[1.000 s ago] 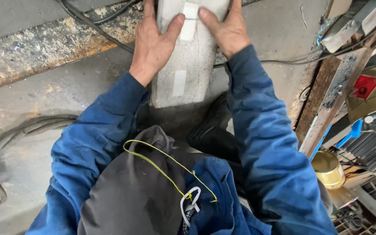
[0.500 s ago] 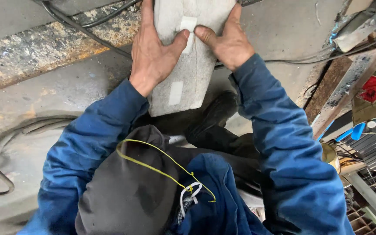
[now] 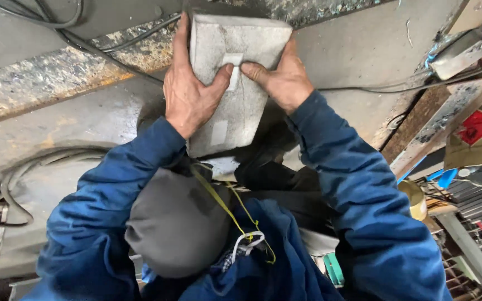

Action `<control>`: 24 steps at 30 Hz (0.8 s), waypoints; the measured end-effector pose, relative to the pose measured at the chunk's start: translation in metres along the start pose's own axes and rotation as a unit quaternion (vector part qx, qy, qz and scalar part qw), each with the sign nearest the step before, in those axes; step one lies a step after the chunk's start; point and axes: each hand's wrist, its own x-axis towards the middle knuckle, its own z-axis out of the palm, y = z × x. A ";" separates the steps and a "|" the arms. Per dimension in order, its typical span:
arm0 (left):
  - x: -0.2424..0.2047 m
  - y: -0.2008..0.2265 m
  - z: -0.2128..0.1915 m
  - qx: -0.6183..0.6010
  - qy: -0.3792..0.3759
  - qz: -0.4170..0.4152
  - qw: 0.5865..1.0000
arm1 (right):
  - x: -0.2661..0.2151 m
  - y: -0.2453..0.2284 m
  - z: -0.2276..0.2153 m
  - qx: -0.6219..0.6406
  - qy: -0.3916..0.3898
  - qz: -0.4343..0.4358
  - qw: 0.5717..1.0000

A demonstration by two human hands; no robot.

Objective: The person sits on the floor holding a wooden block with a white plastic strip attached. They cut and bend wire with pliers, fit the wire to the block, and file or scrape the wood and plastic surfaces while repeatedly repositioning the assembly on their lap.

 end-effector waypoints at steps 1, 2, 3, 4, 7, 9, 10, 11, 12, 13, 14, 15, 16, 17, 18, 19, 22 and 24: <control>0.002 0.001 0.001 -0.005 0.002 -0.016 1.000 | 0.002 0.001 0.001 0.010 0.004 0.010 1.000; 0.003 0.002 0.002 -0.005 0.003 -0.021 1.000 | 0.003 0.000 0.002 0.009 0.000 0.013 1.000; 0.004 0.002 0.001 -0.015 0.000 -0.032 0.999 | 0.005 -0.001 0.006 0.001 0.021 0.020 1.000; 0.003 0.002 0.001 -0.026 -0.004 -0.044 0.999 | 0.006 0.000 0.009 -0.008 0.043 0.028 0.999; 0.009 0.001 0.001 -0.005 -0.008 -0.080 0.997 | 0.001 -0.015 0.017 0.018 0.074 0.046 0.996; 0.003 -0.003 0.005 0.012 0.018 -0.026 0.999 | 0.001 -0.010 0.016 0.013 0.089 0.027 0.996; 0.008 -0.007 0.006 0.028 0.044 0.027 0.998 | 0.009 -0.009 0.016 0.008 0.101 0.010 0.995; 0.012 -0.008 0.006 0.032 0.043 0.038 0.998 | 0.015 -0.006 0.012 0.013 0.108 0.002 0.994; 0.013 -0.009 0.007 0.010 0.038 0.017 0.999 | 0.020 -0.002 0.008 0.029 0.081 0.004 0.996; 0.006 -0.011 0.007 -0.013 0.026 -0.009 1.000 | 0.015 0.006 0.008 0.047 0.055 0.015 0.997; -0.002 -0.011 0.004 -0.009 0.016 -0.003 1.000 | 0.004 0.011 0.015 0.055 0.063 0.017 0.996; 0.000 -0.011 0.002 -0.041 0.023 -0.005 0.999 | 0.002 0.013 0.017 0.044 0.072 -0.008 0.996; 0.003 -0.010 0.000 -0.073 0.028 -0.007 0.997 | 0.000 0.013 0.018 0.032 0.082 -0.033 0.996; 0.003 -0.018 -0.001 -0.070 0.030 0.010 0.997 | -0.005 -0.008 0.022 0.035 0.091 -0.047 0.994; 0.004 -0.026 -0.003 -0.164 0.040 -0.015 0.985 | -0.011 -0.029 0.026 -0.014 0.147 -0.083 0.986; -0.006 -0.036 -0.009 -0.253 0.046 -0.053 0.965 | -0.025 -0.047 0.037 -0.058 0.195 -0.106 0.973; -0.033 -0.024 -0.057 -0.405 0.030 0.041 0.913 | -0.087 -0.094 0.056 -0.134 0.243 -0.229 0.933; -0.044 -0.003 -0.091 -0.440 0.031 0.037 0.897 | -0.126 -0.152 0.058 -0.052 0.174 -0.261 0.948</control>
